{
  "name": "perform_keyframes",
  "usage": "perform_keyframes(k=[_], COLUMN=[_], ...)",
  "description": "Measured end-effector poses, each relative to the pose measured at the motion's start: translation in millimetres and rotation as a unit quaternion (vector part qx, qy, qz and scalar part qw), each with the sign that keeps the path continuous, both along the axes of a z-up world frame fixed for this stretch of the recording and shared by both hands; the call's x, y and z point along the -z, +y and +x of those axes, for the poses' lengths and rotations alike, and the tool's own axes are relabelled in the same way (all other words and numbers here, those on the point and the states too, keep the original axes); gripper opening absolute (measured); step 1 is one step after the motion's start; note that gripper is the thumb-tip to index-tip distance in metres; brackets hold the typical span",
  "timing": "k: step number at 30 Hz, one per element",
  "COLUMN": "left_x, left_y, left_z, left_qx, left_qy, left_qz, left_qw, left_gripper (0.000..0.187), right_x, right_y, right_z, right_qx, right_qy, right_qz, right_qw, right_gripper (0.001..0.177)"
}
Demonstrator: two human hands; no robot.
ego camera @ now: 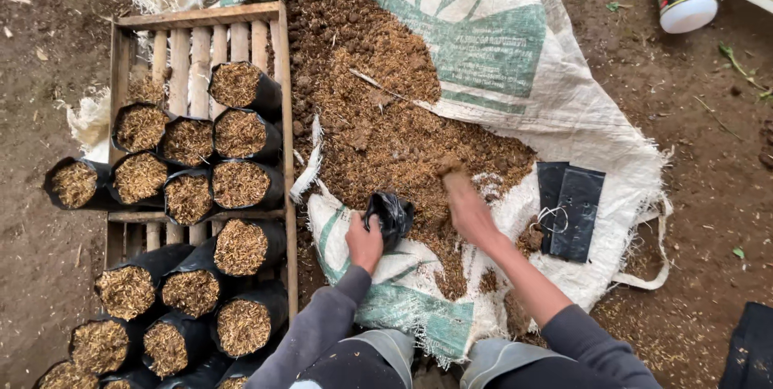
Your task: The person sits on the ground and fills black plastic nursery bags with soil from a large sack using both hands. They then place the filled bags into a wooden slatted tray. The person repeats this process continuously.
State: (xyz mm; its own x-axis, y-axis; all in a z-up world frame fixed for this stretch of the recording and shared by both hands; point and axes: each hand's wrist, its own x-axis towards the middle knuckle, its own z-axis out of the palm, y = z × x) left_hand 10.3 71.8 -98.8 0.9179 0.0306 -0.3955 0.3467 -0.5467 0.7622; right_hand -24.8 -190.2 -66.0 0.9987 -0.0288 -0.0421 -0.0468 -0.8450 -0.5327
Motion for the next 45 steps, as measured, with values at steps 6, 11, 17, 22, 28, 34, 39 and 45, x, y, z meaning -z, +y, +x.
perform_keyframes(k=[6, 11, 17, 22, 28, 34, 39, 45], left_x=[-7.2, -42.1, -66.5, -66.3, -59.5, -63.3, -46.9, -44.5], left_y=[5.7, -2.5, -25.6, -51.1, -79.2, -87.3, -81.4, -68.7], left_z=[3.2, 22.7, 51.3, 45.1, 20.9, 6.3, 3.5, 7.1], left_qx=[-0.036, -0.107, -0.127, -0.082, -0.023, 0.053, 0.096, 0.048], left_qy=[0.027, 0.008, -0.069, -0.11, -0.132, -0.091, 0.019, 0.05], left_qz=[-0.018, -0.092, -0.139, -0.128, -0.1, -0.156, -0.175, -0.182], left_qw=[0.999, 0.99, 0.98, 0.982, 0.986, 0.982, 0.98, 0.981], left_gripper=[0.022, 0.025, 0.035, 0.03, 0.035, 0.017, 0.027, 0.028], right_x=[2.1, -53.8, 23.3, -6.6, -24.8, -93.9, -127.5, -199.8], right_y=[-16.1, 46.1, 70.7, 44.8, -12.5, 21.2, 29.6, 20.9], right_z=[46.4, 60.6, 6.4, -3.7, -21.9, 0.3, -7.5, -1.4], right_qx=[0.071, -0.063, -0.096, 0.067, 0.321, 0.341, 0.267, 0.182], right_qy=[-0.073, 0.077, -0.06, 0.074, 0.208, 0.272, 0.326, 0.334], right_qz=[-0.003, -0.06, -0.181, 0.08, 0.59, 0.671, 0.619, 0.478], right_qw=[0.995, 0.993, 0.977, 0.992, 0.711, 0.6, 0.663, 0.792], right_gripper=[0.026, 0.064, 0.052, 0.038, 0.031, 0.043, 0.08, 0.065])
